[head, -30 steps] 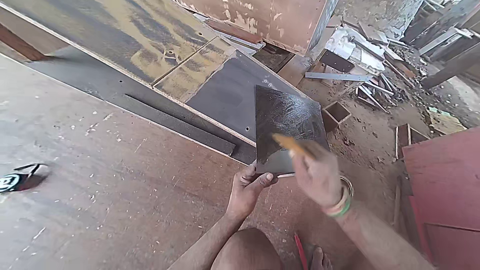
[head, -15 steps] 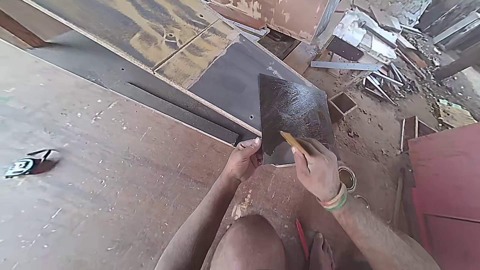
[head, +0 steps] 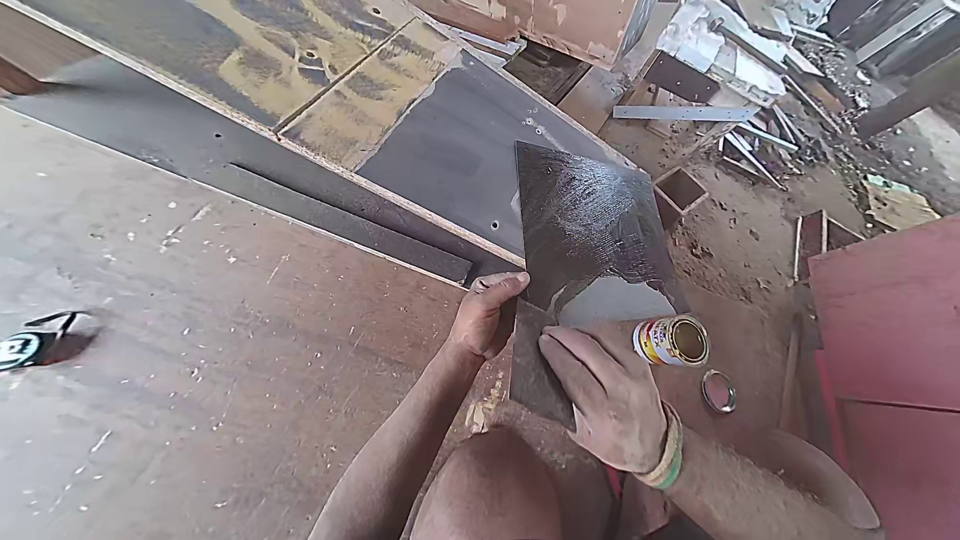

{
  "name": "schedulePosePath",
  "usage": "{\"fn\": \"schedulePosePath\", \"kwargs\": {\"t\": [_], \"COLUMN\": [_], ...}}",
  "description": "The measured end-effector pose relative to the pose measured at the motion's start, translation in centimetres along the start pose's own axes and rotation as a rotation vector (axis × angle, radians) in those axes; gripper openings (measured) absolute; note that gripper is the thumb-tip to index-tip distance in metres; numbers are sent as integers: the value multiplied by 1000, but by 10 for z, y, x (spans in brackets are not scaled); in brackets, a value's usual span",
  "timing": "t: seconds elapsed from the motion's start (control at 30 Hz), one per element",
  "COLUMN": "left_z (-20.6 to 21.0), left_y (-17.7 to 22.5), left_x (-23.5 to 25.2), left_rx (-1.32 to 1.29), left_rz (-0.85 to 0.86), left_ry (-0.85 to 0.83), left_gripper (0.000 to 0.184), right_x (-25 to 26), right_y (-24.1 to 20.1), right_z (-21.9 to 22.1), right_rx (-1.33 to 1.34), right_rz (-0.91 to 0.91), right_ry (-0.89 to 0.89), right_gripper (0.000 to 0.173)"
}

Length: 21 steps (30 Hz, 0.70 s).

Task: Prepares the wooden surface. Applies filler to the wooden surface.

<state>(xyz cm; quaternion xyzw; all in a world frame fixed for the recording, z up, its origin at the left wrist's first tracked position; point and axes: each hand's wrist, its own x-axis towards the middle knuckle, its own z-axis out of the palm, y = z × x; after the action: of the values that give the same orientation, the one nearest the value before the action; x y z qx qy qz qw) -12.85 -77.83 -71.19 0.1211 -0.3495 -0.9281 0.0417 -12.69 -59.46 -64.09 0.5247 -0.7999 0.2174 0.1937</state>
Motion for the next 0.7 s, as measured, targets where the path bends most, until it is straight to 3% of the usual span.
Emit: {"fn": "schedulePosePath", "kwargs": {"t": [0.23, 0.33, 0.4, 0.5, 0.6, 0.7], "left_z": [12, 9, 8, 5, 5, 6], "left_y": [-4, -18, -25, -29, -32, -34], "left_x": [-7, -1, -2, -7, -14, -22], "left_rx": [184, 170, 187, 237, 243, 233], "left_rz": [89, 137, 183, 249, 291, 304], "left_ry": [121, 81, 78, 82, 88, 107], "left_gripper": [27, 24, 23, 20, 20, 22], "right_x": [-14, -18, -27, -42, -46, -38], "right_y": [0, 30, 64, 128, 167, 166], "right_z": [-28, -59, -71, -83, -82, -65], "right_rx": [151, 7, -151, -198, -141, -127], "right_rz": [15, 296, 604, 1037, 1173, 1064], "right_ry": [-4, 79, 78, -83, -149, -224], "right_gripper": [27, 33, 32, 39, 35, 36]}}
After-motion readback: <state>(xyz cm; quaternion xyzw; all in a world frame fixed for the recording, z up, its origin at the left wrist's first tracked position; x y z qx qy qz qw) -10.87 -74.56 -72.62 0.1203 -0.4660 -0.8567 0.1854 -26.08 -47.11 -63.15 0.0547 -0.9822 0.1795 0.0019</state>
